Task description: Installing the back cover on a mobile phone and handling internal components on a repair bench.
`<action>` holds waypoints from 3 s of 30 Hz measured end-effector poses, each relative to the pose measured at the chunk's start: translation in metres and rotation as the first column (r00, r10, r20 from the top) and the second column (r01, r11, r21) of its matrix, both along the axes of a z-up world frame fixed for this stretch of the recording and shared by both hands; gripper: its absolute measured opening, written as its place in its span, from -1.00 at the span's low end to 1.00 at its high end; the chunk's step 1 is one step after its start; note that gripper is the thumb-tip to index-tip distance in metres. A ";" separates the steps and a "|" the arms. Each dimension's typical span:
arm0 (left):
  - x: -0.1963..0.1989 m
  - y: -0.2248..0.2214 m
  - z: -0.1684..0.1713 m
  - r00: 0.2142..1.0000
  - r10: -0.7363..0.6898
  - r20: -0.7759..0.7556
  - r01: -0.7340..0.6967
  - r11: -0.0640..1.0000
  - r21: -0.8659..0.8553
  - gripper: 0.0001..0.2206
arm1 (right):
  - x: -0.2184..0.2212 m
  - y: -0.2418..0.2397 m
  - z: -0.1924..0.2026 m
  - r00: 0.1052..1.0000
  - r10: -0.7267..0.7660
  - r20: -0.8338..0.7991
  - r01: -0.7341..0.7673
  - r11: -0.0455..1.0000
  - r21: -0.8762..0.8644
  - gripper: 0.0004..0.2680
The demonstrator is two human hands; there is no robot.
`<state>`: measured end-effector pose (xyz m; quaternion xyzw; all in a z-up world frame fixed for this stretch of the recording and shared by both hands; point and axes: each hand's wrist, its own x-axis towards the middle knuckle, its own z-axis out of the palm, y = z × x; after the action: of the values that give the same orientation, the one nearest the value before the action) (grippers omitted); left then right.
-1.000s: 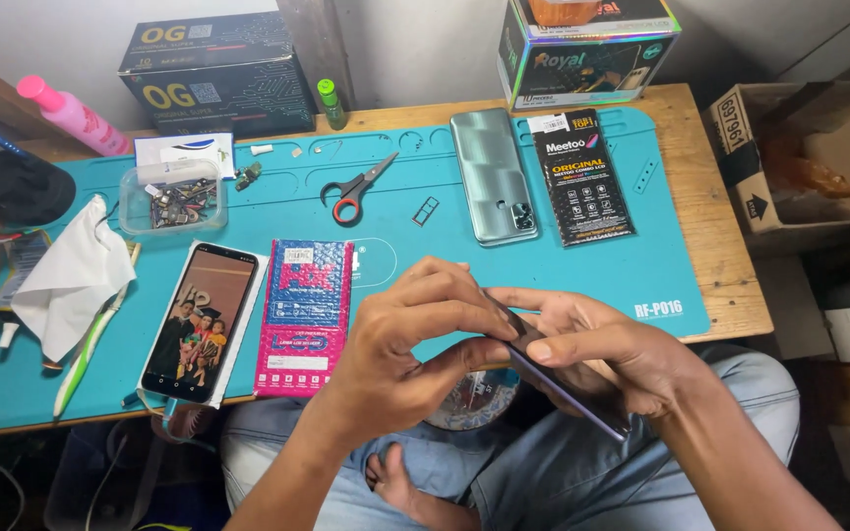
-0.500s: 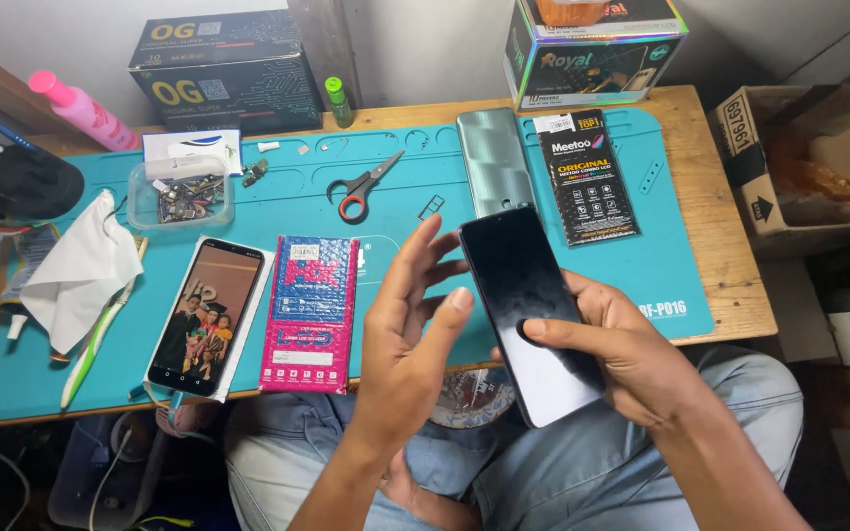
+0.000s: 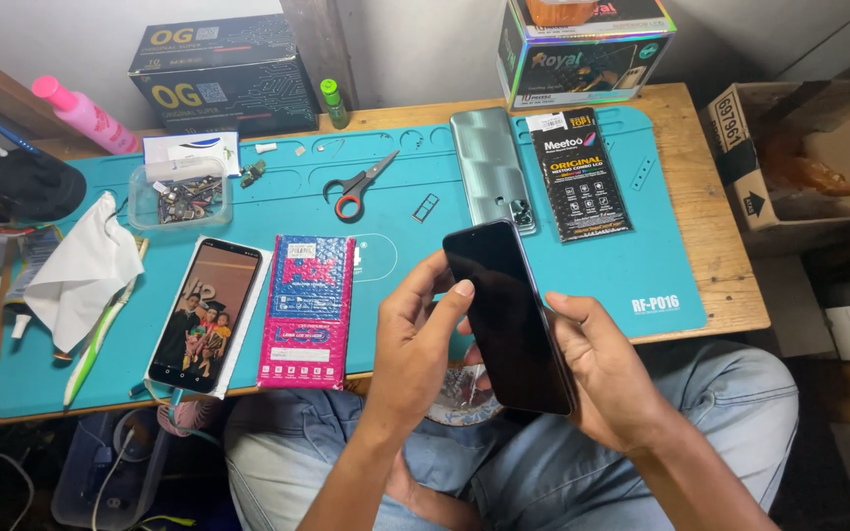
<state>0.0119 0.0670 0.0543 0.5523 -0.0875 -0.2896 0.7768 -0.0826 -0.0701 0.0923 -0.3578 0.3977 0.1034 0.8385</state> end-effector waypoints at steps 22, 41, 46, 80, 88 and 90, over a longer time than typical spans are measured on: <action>0.001 -0.001 -0.012 0.995 -0.032 0.089 0.028 0.999 0.045 -0.68 | 0.000 0.007 -0.008 0.998 -0.050 0.049 0.053 0.995 -0.080 -0.51; 0.001 -0.001 -0.004 0.949 -0.077 0.305 0.033 0.989 0.147 -0.75 | 0.008 0.005 -0.001 0.998 -0.040 -0.038 0.036 0.994 -0.108 -0.41; 0.000 -0.001 -0.010 0.922 -0.075 0.379 0.013 0.986 0.164 -0.83 | 0.014 0.010 0.004 0.994 -0.095 -0.058 0.082 0.979 -0.185 -0.43; 0.028 -0.023 -0.056 0.941 0.113 0.319 -0.095 0.993 -0.072 -0.66 | 0.046 -0.031 -0.083 0.958 -0.156 0.238 0.067 0.936 0.345 -0.53; 0.025 -0.022 -0.055 0.939 0.106 0.328 -0.082 0.993 -0.085 -0.64 | 0.044 -0.028 -0.077 0.934 -0.185 0.305 0.054 0.919 0.392 -0.52; 0.026 -0.023 -0.057 0.943 0.101 0.317 -0.074 0.993 -0.096 -0.64 | 0.045 -0.027 -0.077 0.932 -0.183 0.313 0.052 0.921 0.385 -0.52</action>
<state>0.0375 0.0439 -0.0025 0.5628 -0.2000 -0.1570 0.7865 -0.0378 -0.0974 0.0150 -0.1807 0.2400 0.0617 0.9518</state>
